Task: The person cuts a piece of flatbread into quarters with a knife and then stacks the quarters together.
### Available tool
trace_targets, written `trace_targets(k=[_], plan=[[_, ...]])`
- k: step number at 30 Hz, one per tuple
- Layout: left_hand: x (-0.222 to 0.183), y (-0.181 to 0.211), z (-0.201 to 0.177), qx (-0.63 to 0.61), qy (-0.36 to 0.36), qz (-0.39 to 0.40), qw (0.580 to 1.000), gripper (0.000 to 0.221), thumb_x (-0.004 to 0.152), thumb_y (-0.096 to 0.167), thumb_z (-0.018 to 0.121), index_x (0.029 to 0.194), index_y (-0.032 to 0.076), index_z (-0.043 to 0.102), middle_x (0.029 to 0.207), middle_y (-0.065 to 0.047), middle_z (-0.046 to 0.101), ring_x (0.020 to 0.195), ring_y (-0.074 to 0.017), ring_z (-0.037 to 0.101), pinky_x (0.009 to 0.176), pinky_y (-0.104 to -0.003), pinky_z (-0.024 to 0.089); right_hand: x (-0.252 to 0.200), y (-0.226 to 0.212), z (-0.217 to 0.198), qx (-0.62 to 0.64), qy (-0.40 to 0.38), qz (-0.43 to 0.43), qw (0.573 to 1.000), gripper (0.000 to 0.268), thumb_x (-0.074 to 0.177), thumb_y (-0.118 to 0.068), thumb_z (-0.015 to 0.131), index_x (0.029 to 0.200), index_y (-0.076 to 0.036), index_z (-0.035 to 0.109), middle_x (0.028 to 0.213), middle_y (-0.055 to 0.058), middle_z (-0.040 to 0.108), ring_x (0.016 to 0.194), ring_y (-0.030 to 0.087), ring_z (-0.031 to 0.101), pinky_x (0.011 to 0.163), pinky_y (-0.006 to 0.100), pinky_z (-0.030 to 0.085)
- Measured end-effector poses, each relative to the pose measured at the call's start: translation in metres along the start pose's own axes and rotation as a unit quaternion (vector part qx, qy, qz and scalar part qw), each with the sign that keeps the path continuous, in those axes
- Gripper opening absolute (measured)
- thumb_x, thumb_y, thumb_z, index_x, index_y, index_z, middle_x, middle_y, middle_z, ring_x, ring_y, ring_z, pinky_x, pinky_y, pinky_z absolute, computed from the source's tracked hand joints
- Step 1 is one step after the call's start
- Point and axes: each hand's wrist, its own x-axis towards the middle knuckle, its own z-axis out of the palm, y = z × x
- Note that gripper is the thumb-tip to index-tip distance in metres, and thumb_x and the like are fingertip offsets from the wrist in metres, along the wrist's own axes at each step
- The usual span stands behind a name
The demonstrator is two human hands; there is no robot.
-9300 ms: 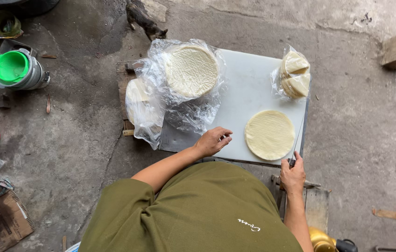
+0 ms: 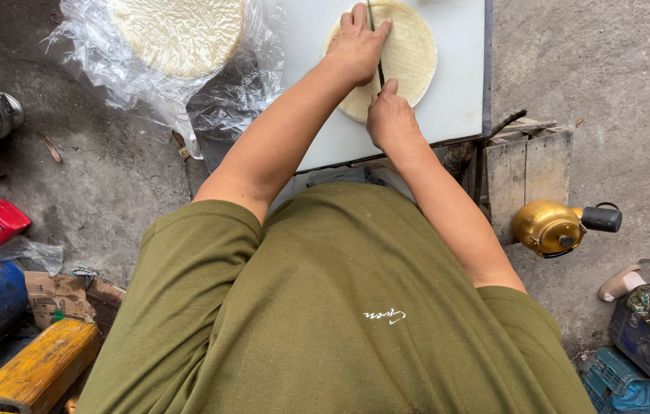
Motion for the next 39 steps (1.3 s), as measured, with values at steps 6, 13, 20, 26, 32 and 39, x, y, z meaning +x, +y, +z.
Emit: trace_targets(k=[6, 13, 20, 26, 32, 39], plan=[[0.006, -0.002, 0.006, 0.04, 0.0, 0.016, 0.999, 0.106, 0.068, -0.005, 0.075, 0.16, 0.024, 0.03, 0.146, -0.025, 0.027, 0.125, -0.0416, 0.039, 0.106, -0.039, 0.047, 0.002, 0.002, 0.007, 0.016, 0.006, 0.006, 1.0, 0.034, 0.107, -0.026, 0.047, 0.121, 0.004, 0.036, 0.097, 0.038, 0.067, 0.097, 0.056, 0.065, 0.088, 0.059, 0.052], [0.008, -0.009, 0.005, 0.033, -0.007, 0.022, 0.999, 0.11, 0.066, -0.005, 0.078, 0.162, 0.024, 0.032, 0.148, -0.027, 0.031, 0.126, -0.0423, 0.04, 0.105, -0.042, 0.049, -0.003, 0.001, 0.003, 0.003, -0.004, 0.024, 1.0, 0.032, 0.107, -0.026, 0.046, 0.12, 0.001, 0.037, 0.099, 0.037, 0.067, 0.099, 0.055, 0.064, 0.089, 0.059, 0.051], [-0.003, -0.009, -0.001, 0.023, 0.015, 0.038, 0.999, 0.114, 0.058, 0.02, 0.096, 0.156, 0.021, 0.037, 0.143, -0.024, 0.038, 0.133, -0.0419, 0.037, 0.105, -0.046, 0.047, -0.006, -0.003, 0.001, 0.005, -0.009, 0.031, 0.999, 0.034, 0.109, -0.028, 0.043, 0.124, 0.001, 0.036, 0.104, 0.036, 0.068, 0.102, 0.054, 0.065, 0.091, 0.058, 0.052], [-0.006, -0.003, 0.009, 0.021, 0.092, 0.028, 0.995, 0.101, 0.064, 0.014, 0.089, 0.153, 0.022, 0.041, 0.142, -0.023, 0.035, 0.126, -0.0408, 0.043, 0.099, -0.043, 0.052, -0.007, -0.01, -0.007, 0.008, -0.031, 0.044, 0.999, 0.032, 0.109, -0.027, 0.04, 0.124, 0.001, 0.037, 0.105, 0.034, 0.068, 0.104, 0.052, 0.065, 0.092, 0.056, 0.052], [-0.009, 0.009, 0.021, 0.029, 0.104, 0.021, 0.994, 0.09, 0.074, 0.007, 0.078, 0.154, 0.024, 0.041, 0.138, -0.025, 0.034, 0.123, -0.0424, 0.042, 0.093, -0.04, 0.054, -0.008, -0.007, -0.009, 0.023, -0.034, 0.037, 0.998, 0.03, 0.108, -0.024, 0.037, 0.124, 0.001, 0.038, 0.107, 0.035, 0.067, 0.106, 0.053, 0.063, 0.093, 0.058, 0.049], [-0.015, 0.006, 0.009, 0.055, 0.104, 0.026, 0.993, 0.096, 0.068, 0.01, 0.082, 0.154, 0.028, 0.041, 0.142, -0.023, 0.033, 0.128, -0.0407, 0.041, 0.095, -0.039, 0.053, -0.009, -0.008, -0.013, 0.031, -0.027, 0.04, 0.998, 0.03, 0.108, -0.024, 0.038, 0.122, 0.002, 0.039, 0.107, 0.035, 0.067, 0.105, 0.054, 0.064, 0.092, 0.058, 0.05]])
